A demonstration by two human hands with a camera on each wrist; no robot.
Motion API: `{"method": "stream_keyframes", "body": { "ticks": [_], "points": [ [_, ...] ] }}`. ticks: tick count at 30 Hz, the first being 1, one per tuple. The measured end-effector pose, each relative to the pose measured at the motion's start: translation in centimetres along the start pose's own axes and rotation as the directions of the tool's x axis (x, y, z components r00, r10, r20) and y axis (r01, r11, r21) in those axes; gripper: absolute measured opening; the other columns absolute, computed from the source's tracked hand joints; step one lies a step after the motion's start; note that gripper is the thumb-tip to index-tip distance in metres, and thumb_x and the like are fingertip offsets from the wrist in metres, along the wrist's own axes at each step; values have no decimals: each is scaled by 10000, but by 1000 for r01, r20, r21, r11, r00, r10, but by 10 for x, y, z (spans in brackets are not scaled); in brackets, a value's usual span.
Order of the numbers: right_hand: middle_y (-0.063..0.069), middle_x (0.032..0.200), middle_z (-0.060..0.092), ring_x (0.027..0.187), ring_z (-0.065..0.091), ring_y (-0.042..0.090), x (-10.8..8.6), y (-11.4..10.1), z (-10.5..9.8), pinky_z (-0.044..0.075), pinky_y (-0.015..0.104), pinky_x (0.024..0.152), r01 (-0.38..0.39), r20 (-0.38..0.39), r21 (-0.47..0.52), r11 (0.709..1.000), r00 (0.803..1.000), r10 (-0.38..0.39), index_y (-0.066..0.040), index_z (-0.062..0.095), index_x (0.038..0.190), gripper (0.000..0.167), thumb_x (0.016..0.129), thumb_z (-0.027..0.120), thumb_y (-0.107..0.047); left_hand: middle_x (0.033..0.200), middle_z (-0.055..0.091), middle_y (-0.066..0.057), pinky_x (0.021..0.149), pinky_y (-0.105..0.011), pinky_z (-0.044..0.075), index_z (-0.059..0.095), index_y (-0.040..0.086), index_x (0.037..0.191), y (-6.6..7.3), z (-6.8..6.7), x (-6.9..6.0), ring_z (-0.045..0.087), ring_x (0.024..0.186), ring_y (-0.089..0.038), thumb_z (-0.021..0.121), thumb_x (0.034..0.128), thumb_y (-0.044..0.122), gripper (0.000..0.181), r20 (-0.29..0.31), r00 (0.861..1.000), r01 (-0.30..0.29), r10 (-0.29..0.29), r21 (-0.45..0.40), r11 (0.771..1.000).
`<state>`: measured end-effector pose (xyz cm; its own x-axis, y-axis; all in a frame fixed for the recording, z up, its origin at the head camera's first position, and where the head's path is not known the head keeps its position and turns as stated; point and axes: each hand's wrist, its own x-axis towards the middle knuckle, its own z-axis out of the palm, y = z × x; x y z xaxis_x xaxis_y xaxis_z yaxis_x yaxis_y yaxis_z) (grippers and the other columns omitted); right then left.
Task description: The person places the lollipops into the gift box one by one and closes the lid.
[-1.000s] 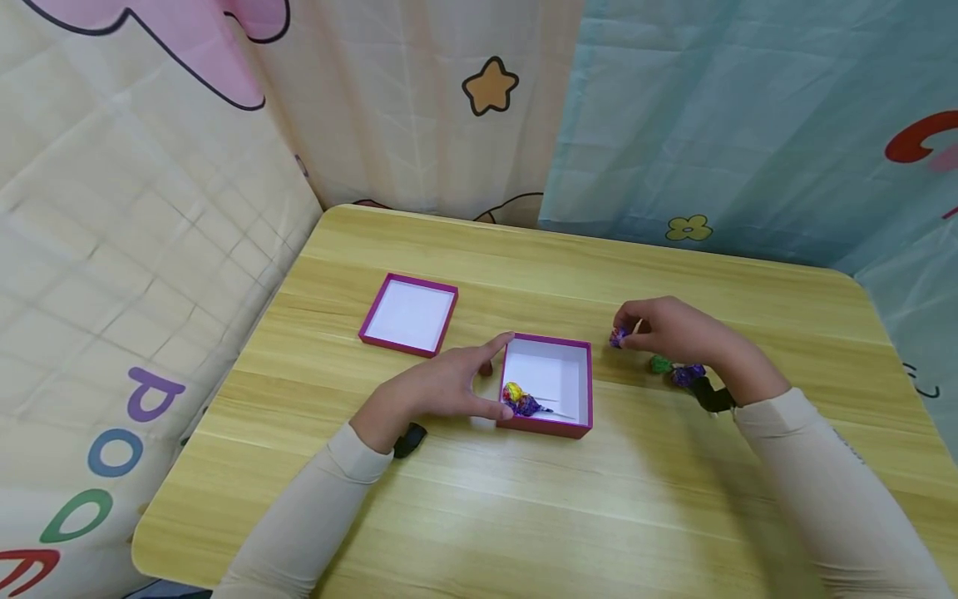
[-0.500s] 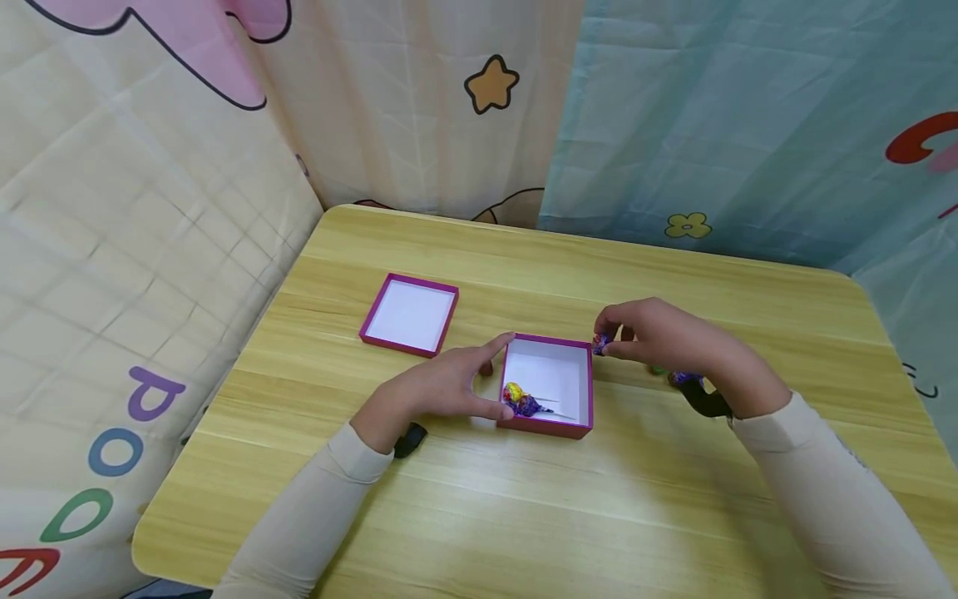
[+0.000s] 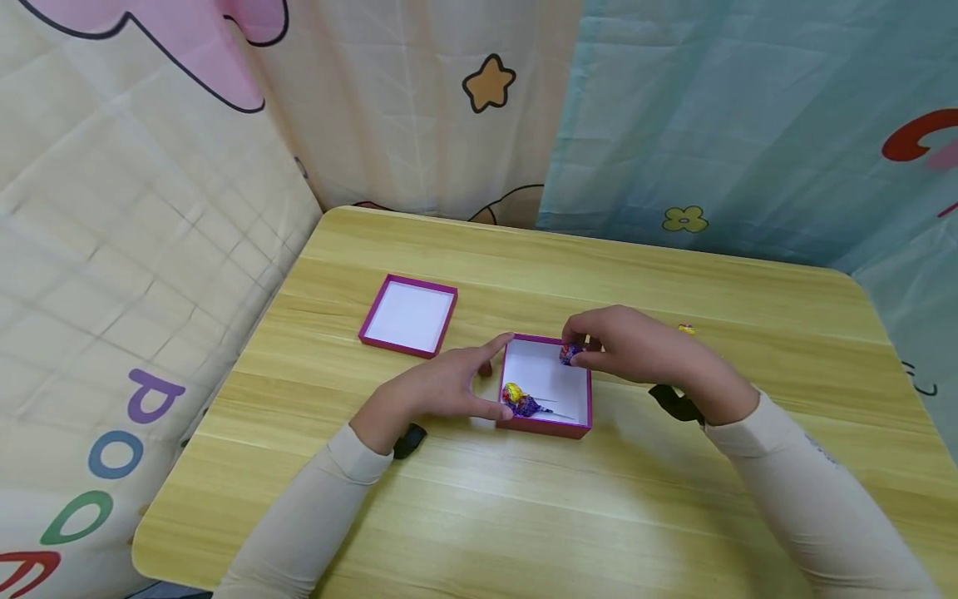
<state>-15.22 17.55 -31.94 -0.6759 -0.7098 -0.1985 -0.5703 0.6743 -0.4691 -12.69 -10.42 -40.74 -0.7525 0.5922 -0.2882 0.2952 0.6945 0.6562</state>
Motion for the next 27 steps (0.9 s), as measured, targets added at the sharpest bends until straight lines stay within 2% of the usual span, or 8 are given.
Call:
{"method": "stream_keyframes", "body": {
  "ticks": [13,27],
  "points": [
    [-66,889,624,778,559,133,20,-17,16,506,295,698,63,-9,34,997,998,-63,-142,688,1038,135,916,736,-172,1321,549,7,1020,-378,430,105,399,1590,0,-1,-2,502,1191,-140,689,706,772,1122,8,1000,-1,1,1,1000],
    [-70,881,627,776,560,120,40,-12,37,491,301,713,88,44,47,995,995,-90,-155,678,997,68,940,708,-176,1262,555,9,974,-345,448,108,390,1591,-1,-2,-4,518,1128,-135,686,717,769,1114,-2,999,-36,36,-5,999]
  ]
}}
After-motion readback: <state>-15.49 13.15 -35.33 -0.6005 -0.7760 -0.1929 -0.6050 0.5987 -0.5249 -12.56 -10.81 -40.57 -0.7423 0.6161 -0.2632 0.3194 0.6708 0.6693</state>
